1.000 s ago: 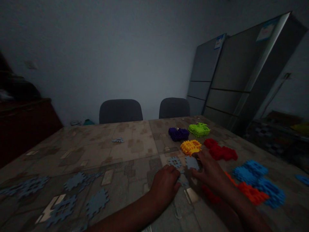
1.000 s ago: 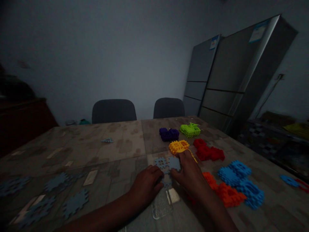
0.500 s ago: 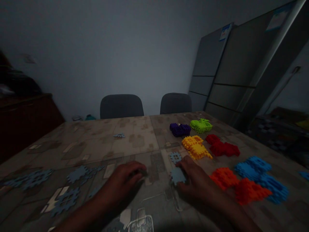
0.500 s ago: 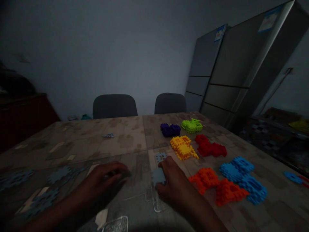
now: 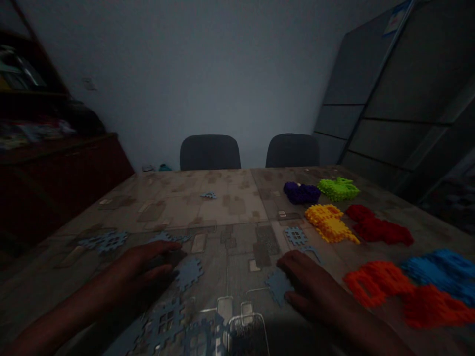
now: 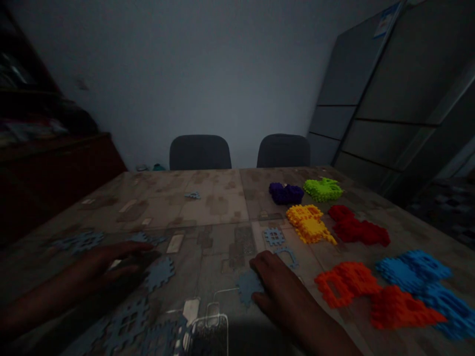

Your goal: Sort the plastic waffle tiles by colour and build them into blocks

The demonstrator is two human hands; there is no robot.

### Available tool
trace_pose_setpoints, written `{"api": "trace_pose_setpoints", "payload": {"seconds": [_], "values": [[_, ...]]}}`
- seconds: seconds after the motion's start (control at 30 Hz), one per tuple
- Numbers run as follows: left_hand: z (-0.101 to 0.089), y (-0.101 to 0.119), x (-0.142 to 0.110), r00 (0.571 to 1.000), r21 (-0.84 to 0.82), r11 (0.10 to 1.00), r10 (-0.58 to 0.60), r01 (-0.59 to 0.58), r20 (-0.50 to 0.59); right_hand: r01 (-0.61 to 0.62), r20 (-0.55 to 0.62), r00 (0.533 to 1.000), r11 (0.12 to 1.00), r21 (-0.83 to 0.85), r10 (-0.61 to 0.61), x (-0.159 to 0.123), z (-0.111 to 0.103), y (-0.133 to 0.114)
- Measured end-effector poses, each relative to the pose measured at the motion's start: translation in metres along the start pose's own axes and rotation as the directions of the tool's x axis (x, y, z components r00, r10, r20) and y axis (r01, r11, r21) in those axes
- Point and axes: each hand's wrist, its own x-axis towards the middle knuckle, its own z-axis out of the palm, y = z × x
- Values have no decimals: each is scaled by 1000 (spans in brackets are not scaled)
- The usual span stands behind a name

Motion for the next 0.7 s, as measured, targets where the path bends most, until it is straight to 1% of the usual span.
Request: {"api": "trace_pose_setpoints", "payload": {"seconds": [0.07, 0.1, 0.13, 0.23, 0.33, 0.47, 0.6, 0.7], "values": [[-1, 0, 0, 996, 72, 997, -11, 5, 84, 8, 61, 998, 999, -43, -5, 2, 10, 4], [-2, 3, -1, 993, 100, 995, -28, 17, 116, 9, 71, 997, 998, -64, -4, 2, 15, 6], [-2, 8, -3, 989, 115, 993, -43, 26, 140, 11, 65, 998, 997, -81, -5, 2, 19, 9], [-1, 25, -7, 982, 111, 993, -55, 35, 181, 1, 0, 1000, 996, -90, -1, 1, 26, 14], [4, 39, -11, 985, 112, 993, -51, 33, 166, -31, -8, 1000, 997, -75, 30, -2, 25, 15], [17, 48, -13, 990, 174, 985, -14, -11, 143, -38, -20, 999, 998, -59, 37, -4, 23, 15], [27, 50, -10, 989, 257, 966, -17, -22, 150, -58, 28, 998, 995, -84, 61, -8, 22, 17], [33, 46, -8, 993, 278, 960, 9, -42, 121, -44, 38, 998, 995, -92, 47, -10, 21, 14]]}}
